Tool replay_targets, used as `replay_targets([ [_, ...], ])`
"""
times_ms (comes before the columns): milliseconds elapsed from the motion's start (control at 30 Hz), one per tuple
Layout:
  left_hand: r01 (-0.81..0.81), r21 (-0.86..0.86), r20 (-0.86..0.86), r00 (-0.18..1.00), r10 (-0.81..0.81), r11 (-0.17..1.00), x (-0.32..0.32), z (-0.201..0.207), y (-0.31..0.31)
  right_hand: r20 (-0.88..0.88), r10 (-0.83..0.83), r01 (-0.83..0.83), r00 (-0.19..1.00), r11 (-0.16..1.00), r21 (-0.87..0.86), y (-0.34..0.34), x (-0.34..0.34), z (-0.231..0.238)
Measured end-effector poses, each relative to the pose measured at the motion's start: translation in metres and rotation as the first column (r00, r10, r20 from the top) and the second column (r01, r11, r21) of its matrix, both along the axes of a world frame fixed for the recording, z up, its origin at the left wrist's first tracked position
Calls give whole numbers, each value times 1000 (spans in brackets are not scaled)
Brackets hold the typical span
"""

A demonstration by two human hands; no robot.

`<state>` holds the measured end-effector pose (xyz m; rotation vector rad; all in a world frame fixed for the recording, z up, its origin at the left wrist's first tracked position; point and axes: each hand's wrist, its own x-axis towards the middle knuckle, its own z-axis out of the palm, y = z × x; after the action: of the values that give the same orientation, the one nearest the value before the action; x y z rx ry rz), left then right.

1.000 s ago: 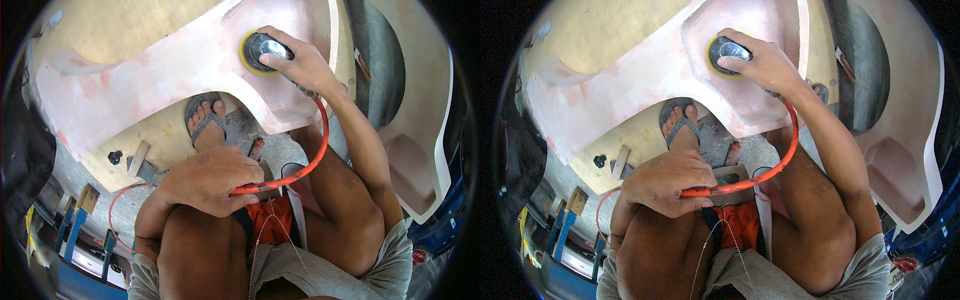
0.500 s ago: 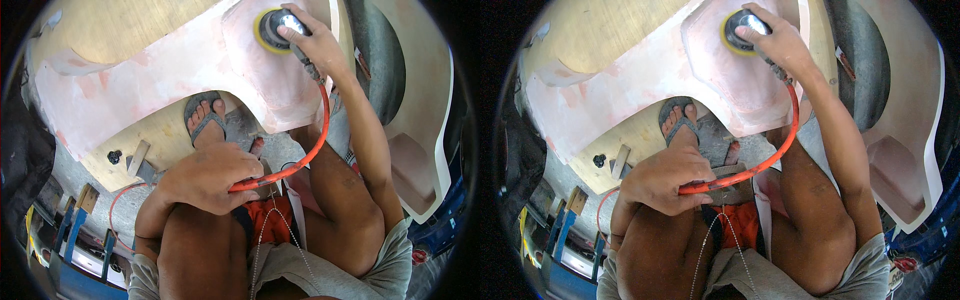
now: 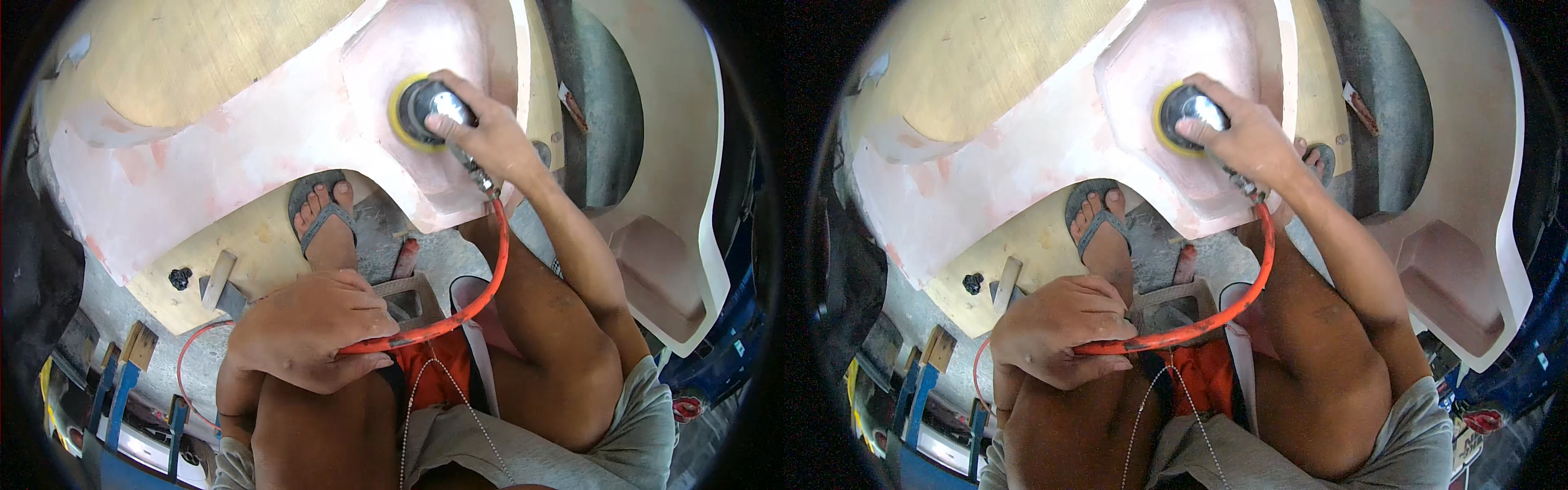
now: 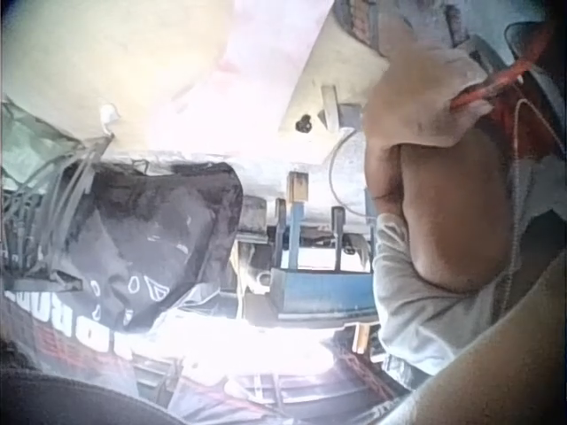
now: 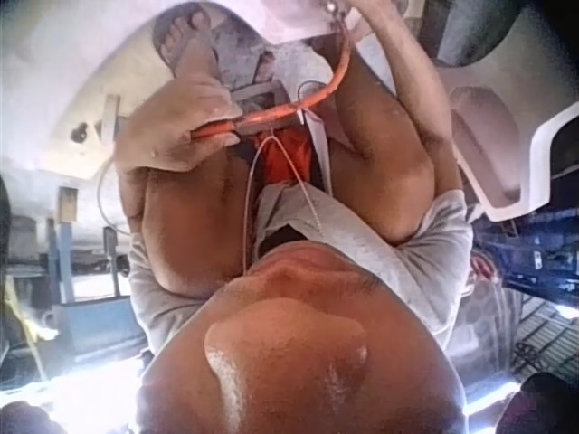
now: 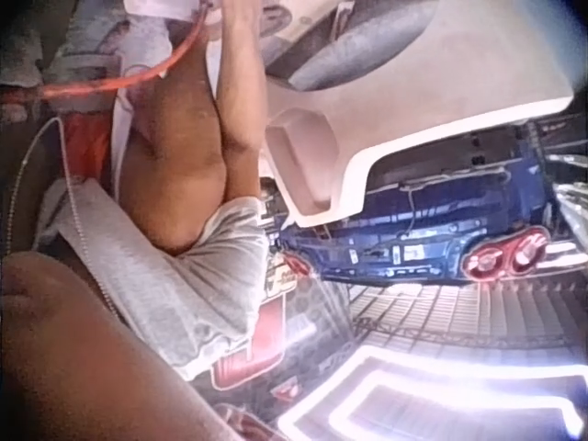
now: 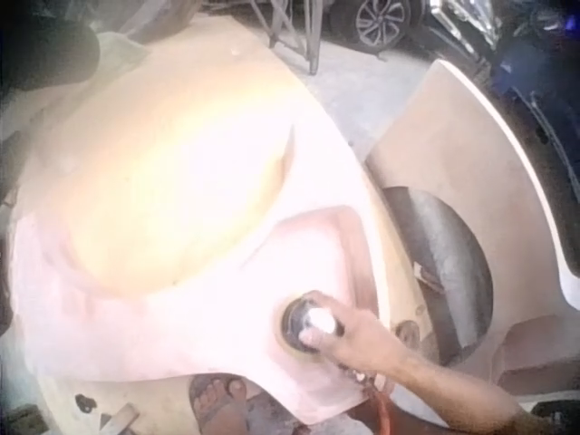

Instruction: Sanding a car body part using a pneumatic orbital sander in a workshop.

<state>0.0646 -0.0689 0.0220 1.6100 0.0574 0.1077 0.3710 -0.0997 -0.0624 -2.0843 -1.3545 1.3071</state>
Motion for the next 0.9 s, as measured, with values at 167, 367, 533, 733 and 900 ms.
replay_targets([
  [167,67,-15,-53,996,-67,998,1,-4,-8,28,136,-135,990,990,-35,-10,-17,8],
  [367,72,-12,-92,993,-73,997,2,-8,-8,-1,27,-27,1000,999,17,2,-2,3],
  [533,-27,10,-78,997,27,1000,5,-9,-5,62,-74,66,995,990,124,24,15,-10],
  [733,-34,-6,-103,994,34,999,7,-11,-6,28,-106,98,994,973,210,29,11,-14],
  [900,8,10,-112,994,-7,1000,8,-10,-5,-19,94,-90,995,986,137,26,-3,-6],
])
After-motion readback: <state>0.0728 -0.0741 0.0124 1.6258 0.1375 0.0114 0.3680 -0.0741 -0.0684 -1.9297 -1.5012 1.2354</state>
